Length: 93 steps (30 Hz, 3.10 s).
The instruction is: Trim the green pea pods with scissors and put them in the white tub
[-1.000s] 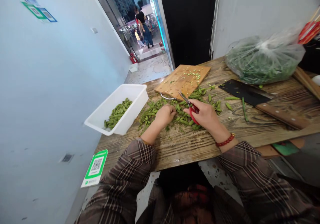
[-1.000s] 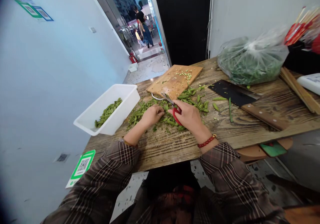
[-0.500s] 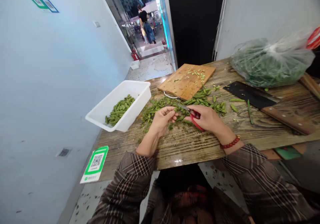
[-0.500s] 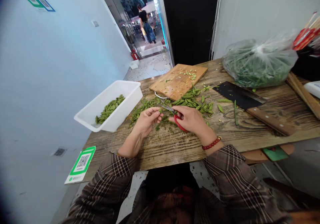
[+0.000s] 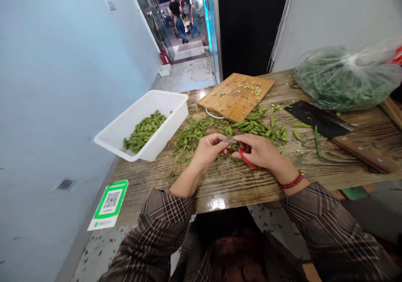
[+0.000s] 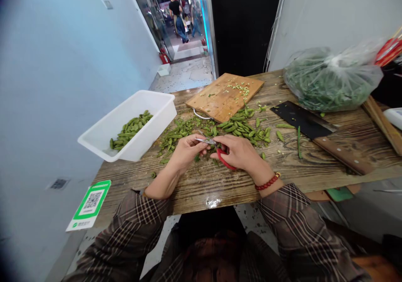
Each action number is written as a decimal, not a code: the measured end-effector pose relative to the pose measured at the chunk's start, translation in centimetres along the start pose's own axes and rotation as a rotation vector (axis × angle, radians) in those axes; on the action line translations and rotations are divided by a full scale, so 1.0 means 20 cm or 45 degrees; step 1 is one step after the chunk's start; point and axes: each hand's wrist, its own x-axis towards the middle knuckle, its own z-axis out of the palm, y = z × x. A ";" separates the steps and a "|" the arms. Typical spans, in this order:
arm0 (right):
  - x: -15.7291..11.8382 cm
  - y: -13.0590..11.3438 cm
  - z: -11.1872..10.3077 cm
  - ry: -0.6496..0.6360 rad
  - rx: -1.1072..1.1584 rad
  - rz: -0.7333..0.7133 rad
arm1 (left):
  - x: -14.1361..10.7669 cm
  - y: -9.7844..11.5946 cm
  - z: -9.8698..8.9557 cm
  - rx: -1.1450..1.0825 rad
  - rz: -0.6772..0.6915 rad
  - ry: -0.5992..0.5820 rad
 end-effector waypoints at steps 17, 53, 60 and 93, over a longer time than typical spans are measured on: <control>0.00 0.01 0.00 0.133 -0.116 0.118 | 0.03 0.00 -0.06 0.380 0.277 0.277; 0.00 0.00 -0.01 -0.064 -0.149 0.023 | -0.02 0.00 -0.01 -0.212 -0.094 0.052; 0.00 0.03 -0.01 0.214 -0.095 0.111 | 0.02 0.03 -0.06 -0.391 -0.149 0.019; 0.00 0.01 -0.02 0.145 -0.131 0.144 | 0.06 -0.04 -0.06 0.141 0.071 0.177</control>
